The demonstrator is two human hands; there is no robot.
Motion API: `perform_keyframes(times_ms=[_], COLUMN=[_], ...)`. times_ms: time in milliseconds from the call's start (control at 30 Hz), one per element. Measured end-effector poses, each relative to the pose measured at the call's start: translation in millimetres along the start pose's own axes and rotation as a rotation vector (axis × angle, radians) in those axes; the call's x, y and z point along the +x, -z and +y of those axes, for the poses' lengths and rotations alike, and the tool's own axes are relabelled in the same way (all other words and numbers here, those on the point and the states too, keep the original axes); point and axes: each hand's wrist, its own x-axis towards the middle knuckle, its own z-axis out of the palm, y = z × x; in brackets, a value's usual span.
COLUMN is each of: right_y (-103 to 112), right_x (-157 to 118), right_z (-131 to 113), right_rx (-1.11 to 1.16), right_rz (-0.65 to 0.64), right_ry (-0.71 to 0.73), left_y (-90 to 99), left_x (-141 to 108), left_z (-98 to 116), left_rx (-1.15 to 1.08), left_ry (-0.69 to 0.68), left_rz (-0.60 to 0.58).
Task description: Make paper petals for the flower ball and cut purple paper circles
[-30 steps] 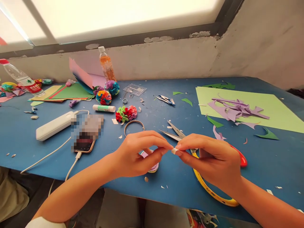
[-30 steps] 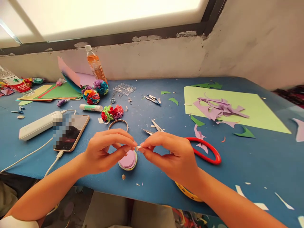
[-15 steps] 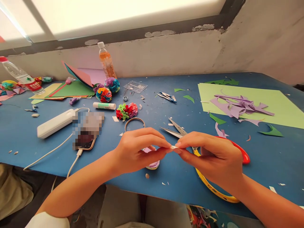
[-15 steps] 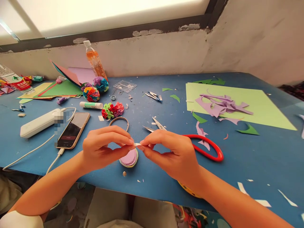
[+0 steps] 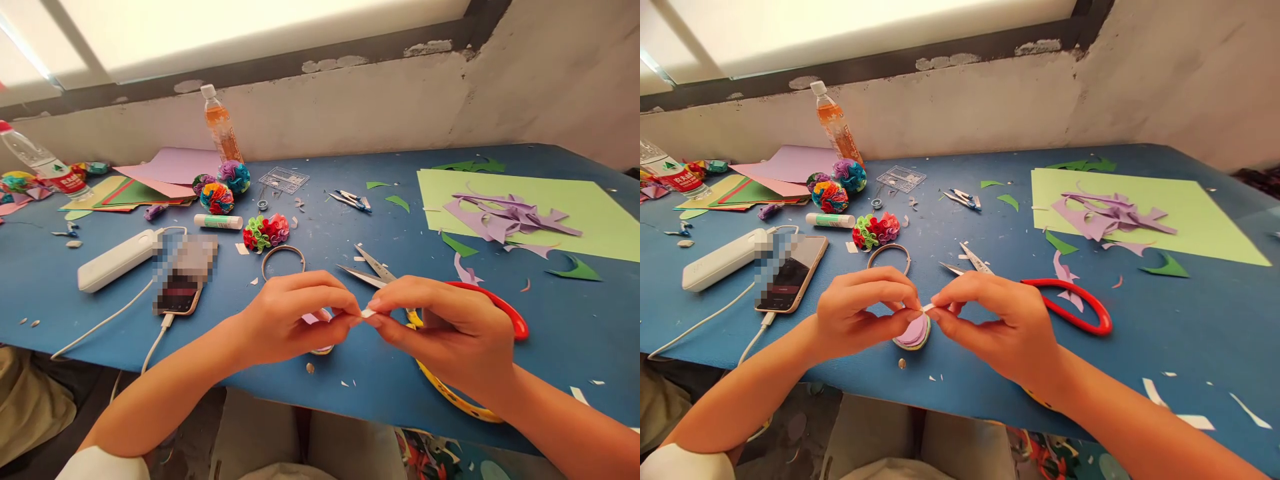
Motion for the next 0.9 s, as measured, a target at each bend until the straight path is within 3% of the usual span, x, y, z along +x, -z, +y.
perform_keyframes(times_ms=[133, 400, 733, 800, 900], right_y=[1.2, -3.2, -2.6, -1.0, -0.3], right_x=[-0.2, 1.3, 2.0, 3.7, 5.4], right_z=[-1.9, 0.2, -0.6, -1.5, -1.7], right_rx=[0.009, -0.031, -0.109, -0.102, -0.095], right_rz=[-0.024, -0.009, 0.033, 0.015, -0.008], right_ry=[0.047, 0.043, -0.017, -0.013, 0.001], left_y=[-0.2, -1.4, -7.4, -5.5, -2.7], left_x=[-0.4, 6.1, 2.7, 3.8, 5.5], left_z=[1.0, 5.1, 0.9, 0.9, 2.0], left_rx=[-0.169, -0.467, -0.322, -0.338, -0.397], left_ry=[0.143, 0.536, 0.416, 0.454, 0.514], left_rz=[-0.026, 0.059, 0.278, 0.246, 0.103])
